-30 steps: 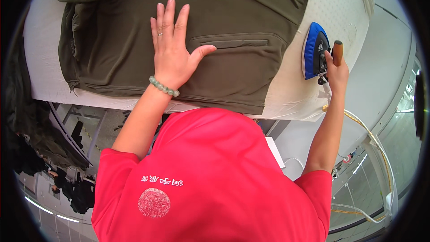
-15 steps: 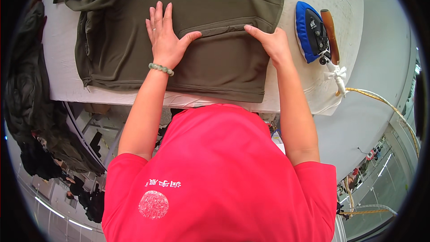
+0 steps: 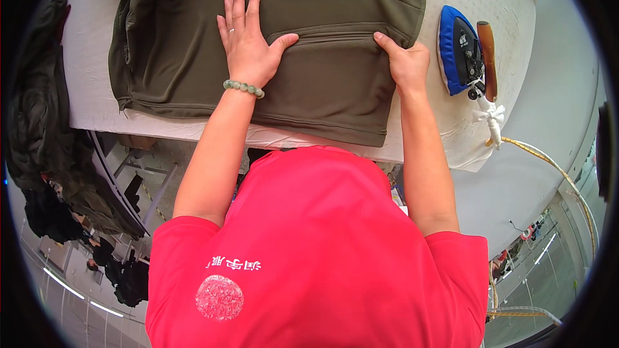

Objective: Ironing and folding olive green jackets on a table in a factory setting.

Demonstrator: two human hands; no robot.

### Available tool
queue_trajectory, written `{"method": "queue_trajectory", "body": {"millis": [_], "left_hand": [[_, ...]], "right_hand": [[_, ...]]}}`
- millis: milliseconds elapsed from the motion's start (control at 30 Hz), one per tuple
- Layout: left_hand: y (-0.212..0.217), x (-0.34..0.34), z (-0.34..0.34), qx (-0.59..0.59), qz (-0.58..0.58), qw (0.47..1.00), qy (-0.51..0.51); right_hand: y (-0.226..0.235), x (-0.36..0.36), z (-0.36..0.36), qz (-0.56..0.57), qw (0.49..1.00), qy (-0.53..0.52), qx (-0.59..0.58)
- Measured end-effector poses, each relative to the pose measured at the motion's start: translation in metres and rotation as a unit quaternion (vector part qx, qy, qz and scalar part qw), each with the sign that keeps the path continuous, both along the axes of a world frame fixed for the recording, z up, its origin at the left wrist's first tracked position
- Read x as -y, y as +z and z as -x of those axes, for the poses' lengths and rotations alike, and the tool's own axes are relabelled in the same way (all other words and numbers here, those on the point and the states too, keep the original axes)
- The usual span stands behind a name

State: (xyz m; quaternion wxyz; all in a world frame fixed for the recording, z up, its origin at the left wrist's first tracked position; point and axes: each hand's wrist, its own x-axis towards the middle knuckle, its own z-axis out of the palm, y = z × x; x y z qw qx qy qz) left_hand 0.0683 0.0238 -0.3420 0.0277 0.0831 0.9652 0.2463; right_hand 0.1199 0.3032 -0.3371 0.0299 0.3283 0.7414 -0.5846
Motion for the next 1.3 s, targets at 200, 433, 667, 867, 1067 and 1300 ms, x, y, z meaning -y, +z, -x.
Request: {"method": "queue_trajectory", "body": {"millis": [200, 433, 667, 867, 1067, 1300], "left_hand": [[0.005, -0.008, 0.002, -0.020, 0.002, 1.000, -0.003], [0.003, -0.046, -0.035, -0.105, -0.016, 0.973, -0.206], [0.004, -0.096, -0.060, -0.062, -0.053, 0.961, -0.263], [0.009, -0.034, -0.049, -0.025, 0.039, 0.973, -0.225], [0.016, -0.013, -0.055, 0.004, 0.045, 0.982, -0.183], [0.013, -0.017, -0.051, -0.002, 0.058, 0.981, -0.183]], "right_hand": [[0.011, -0.003, 0.010, -0.087, 0.994, 0.037, 0.047], [0.021, -0.002, -0.083, -0.121, 0.989, 0.012, 0.079], [0.049, 0.021, -0.056, -0.400, 0.862, 0.236, -0.205], [0.001, 0.030, -0.027, -0.400, 0.812, 0.372, -0.208], [0.006, 0.026, -0.040, -0.417, 0.810, 0.384, -0.149], [0.008, 0.023, -0.032, -0.412, 0.808, 0.396, -0.144]]}}
